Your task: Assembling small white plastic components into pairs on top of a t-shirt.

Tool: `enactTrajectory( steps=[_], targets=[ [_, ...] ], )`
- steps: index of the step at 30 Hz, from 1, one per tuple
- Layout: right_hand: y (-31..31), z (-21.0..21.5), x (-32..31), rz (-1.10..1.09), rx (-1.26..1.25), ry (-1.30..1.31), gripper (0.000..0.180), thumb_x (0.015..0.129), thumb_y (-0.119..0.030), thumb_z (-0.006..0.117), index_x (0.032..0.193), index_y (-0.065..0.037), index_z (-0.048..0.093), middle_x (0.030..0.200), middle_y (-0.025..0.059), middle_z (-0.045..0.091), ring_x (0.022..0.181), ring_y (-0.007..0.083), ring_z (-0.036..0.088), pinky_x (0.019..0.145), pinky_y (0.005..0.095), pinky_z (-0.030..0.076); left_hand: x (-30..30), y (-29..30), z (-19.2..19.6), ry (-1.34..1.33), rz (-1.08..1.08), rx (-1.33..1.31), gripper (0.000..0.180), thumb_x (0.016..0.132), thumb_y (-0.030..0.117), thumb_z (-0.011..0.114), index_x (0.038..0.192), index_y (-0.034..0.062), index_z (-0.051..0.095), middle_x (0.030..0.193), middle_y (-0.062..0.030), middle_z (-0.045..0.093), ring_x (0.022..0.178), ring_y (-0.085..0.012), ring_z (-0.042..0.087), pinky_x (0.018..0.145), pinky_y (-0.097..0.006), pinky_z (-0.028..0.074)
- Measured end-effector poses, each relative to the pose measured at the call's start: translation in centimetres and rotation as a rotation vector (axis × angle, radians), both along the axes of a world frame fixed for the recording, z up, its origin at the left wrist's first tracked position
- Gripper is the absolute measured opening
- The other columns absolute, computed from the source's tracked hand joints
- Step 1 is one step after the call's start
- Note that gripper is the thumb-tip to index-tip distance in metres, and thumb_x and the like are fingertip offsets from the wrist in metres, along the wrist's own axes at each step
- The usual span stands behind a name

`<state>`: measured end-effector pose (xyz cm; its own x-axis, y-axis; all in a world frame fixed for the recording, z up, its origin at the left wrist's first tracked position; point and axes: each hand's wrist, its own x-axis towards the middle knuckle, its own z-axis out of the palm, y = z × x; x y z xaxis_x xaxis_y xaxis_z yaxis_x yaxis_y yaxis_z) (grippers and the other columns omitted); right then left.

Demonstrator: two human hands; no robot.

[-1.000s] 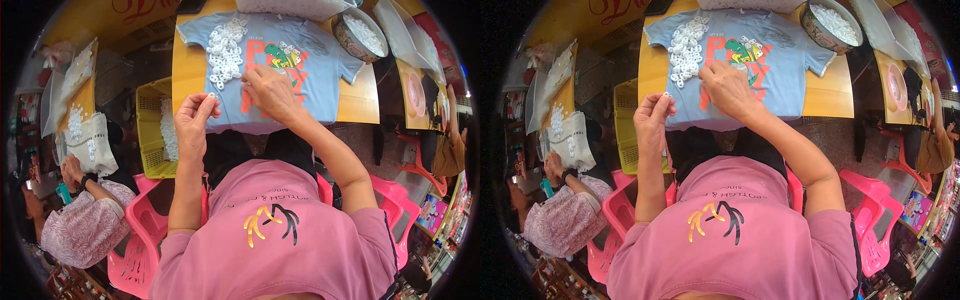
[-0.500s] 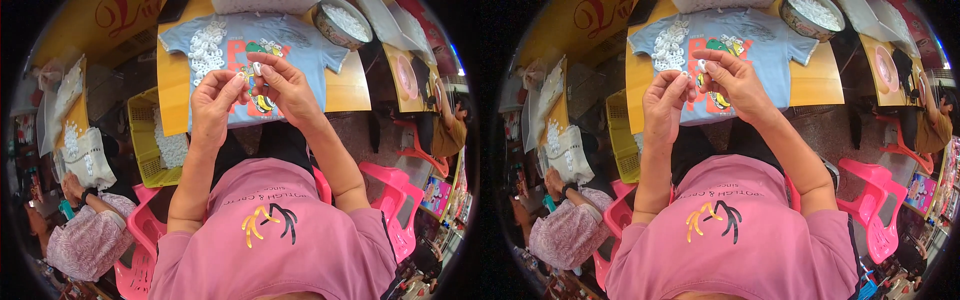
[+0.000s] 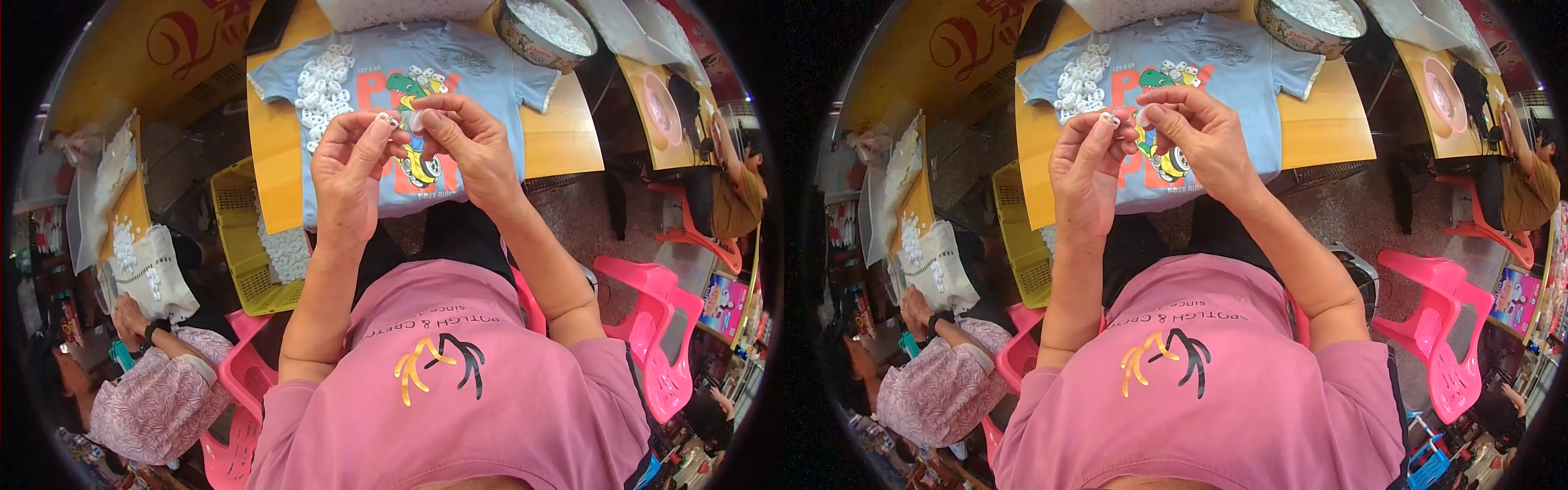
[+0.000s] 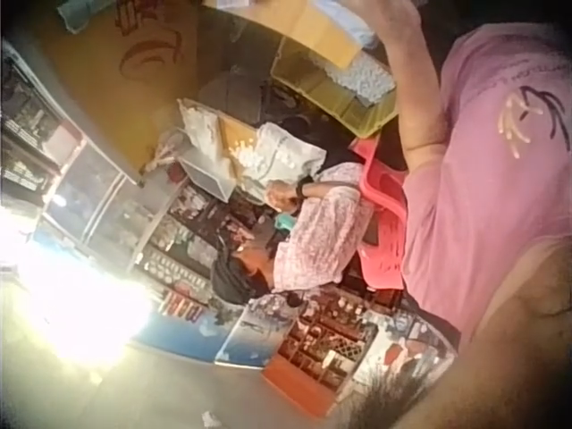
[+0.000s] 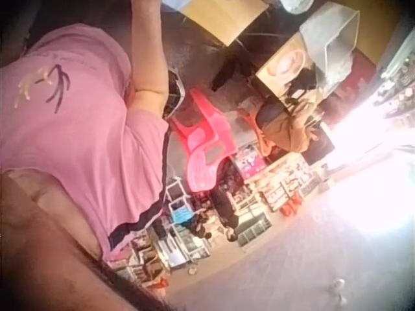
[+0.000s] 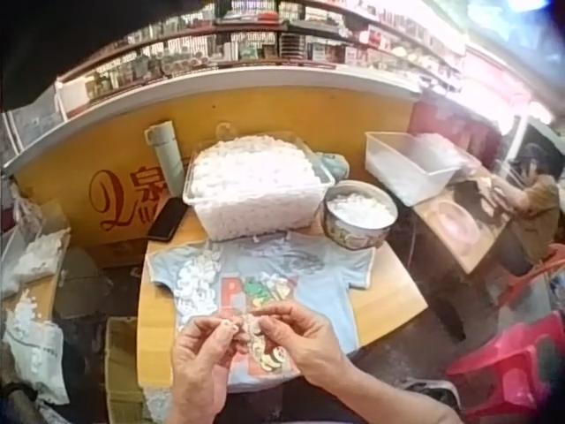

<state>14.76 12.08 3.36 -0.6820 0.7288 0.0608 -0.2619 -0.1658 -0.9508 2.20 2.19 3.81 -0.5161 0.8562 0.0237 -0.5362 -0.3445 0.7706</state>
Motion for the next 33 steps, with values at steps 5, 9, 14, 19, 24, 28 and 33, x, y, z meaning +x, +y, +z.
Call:
enactTrajectory(
  steps=[5, 9, 14, 19, 24, 28, 33],
  targets=[
    [0.3, -1.1, 0.1, -0.04, -0.016, 0.003, 0.023, 0.096, -0.017, 0.061, 0.111, 0.0, 0.062, 0.09, 0.0036, 0.065, 0.074, 0.0077, 0.057, 0.066, 0.0256, 0.052, 0.3, 0.3, -0.2, 0.017, -0.012, -0.03, 0.011, 0.093, 0.006, 0.061, 0.102, -0.0002, 0.059, 0.095, -0.0098, 0.066, 0.084, -0.0153, 0.065, 0.076, -0.026, 0.052],
    [0.8, -2.3, -0.4, -0.098, 0.008, -0.062, 0.021, 0.096, -0.016, 0.06, 0.109, 0.0, 0.063, 0.089, 0.0029, 0.064, 0.074, 0.0073, 0.057, 0.066, 0.0242, 0.052, -0.1, 1.1, -1.3, -0.02, -0.029, -0.021, 0.012, 0.092, 0.006, 0.062, 0.102, 0.0001, 0.059, 0.094, -0.0105, 0.066, 0.085, -0.0174, 0.065, 0.079, -0.03, 0.053],
    [3.0, -4.1, 0.6, -0.222, 0.316, -0.3, 0.015, 0.091, -0.014, 0.066, 0.101, -0.002, 0.065, 0.088, 0.0024, 0.065, 0.071, 0.0069, 0.057, 0.062, 0.0218, 0.048, -3.0, 0.6, -4.5, -0.051, 0.062, -0.051, 0.011, 0.092, 0.006, 0.062, 0.1, 0.0009, 0.059, 0.094, -0.011, 0.066, 0.085, -0.0191, 0.066, 0.081, -0.033, 0.053],
    [1.7, -4.3, 2.4, 0.138, 1.028, -0.259, 0.013, 0.078, -0.01, 0.074, 0.089, -0.009, 0.067, 0.08, 0.0055, 0.059, 0.07, 0.0188, 0.057, 0.06, 0.0307, 0.045, -4.6, -1.6, -4.9, -0.049, 0.119, -0.055, 0.006, 0.092, 0.005, 0.061, 0.097, 0.002, 0.059, 0.093, -0.0108, 0.067, 0.083, -0.0193, 0.065, 0.081, -0.033, 0.053],
    [0.4, -5.7, 3.4, 0.215, 1.399, -0.368, 0.02, 0.071, -0.015, 0.076, 0.089, -0.012, 0.066, 0.081, 0.0023, 0.055, 0.076, 0.0217, 0.057, 0.065, 0.0348, 0.046, -5.1, -3.1, -5.5, -0.052, 0.154, -0.097, 0.007, 0.092, 0.006, 0.061, 0.098, 0.0021, 0.06, 0.094, -0.0107, 0.067, 0.083, -0.0192, 0.065, 0.079, -0.033, 0.052],
    [0.1, -5.2, 3.5, 0.153, 1.366, -0.326, 0.018, 0.074, -0.012, 0.075, 0.09, -0.01, 0.066, 0.084, 0.0043, 0.059, 0.077, 0.0238, 0.06, 0.065, 0.0356, 0.048, -5.1, -3.8, -5.4, -0.023, 0.154, -0.118, 0.009, 0.092, 0.006, 0.061, 0.099, 0.0019, 0.06, 0.094, -0.011, 0.067, 0.082, -0.0191, 0.065, 0.078, -0.032, 0.052],
    [-1.1, -5.3, 5.7, 0.12, 1.212, -0.293, 0.016, 0.076, -0.011, 0.075, 0.086, -0.005, 0.065, 0.077, 0.0069, 0.059, 0.068, 0.0268, 0.06, 0.059, 0.0363, 0.048, -6.2, -4.4, -5.5, 0.216, 0.236, -0.183, 0.012, 0.091, 0.007, 0.064, 0.1, 0.0002, 0.06, 0.091, -0.0099, 0.067, 0.079, -0.0159, 0.064, 0.072, -0.028, 0.05]
  ],
)
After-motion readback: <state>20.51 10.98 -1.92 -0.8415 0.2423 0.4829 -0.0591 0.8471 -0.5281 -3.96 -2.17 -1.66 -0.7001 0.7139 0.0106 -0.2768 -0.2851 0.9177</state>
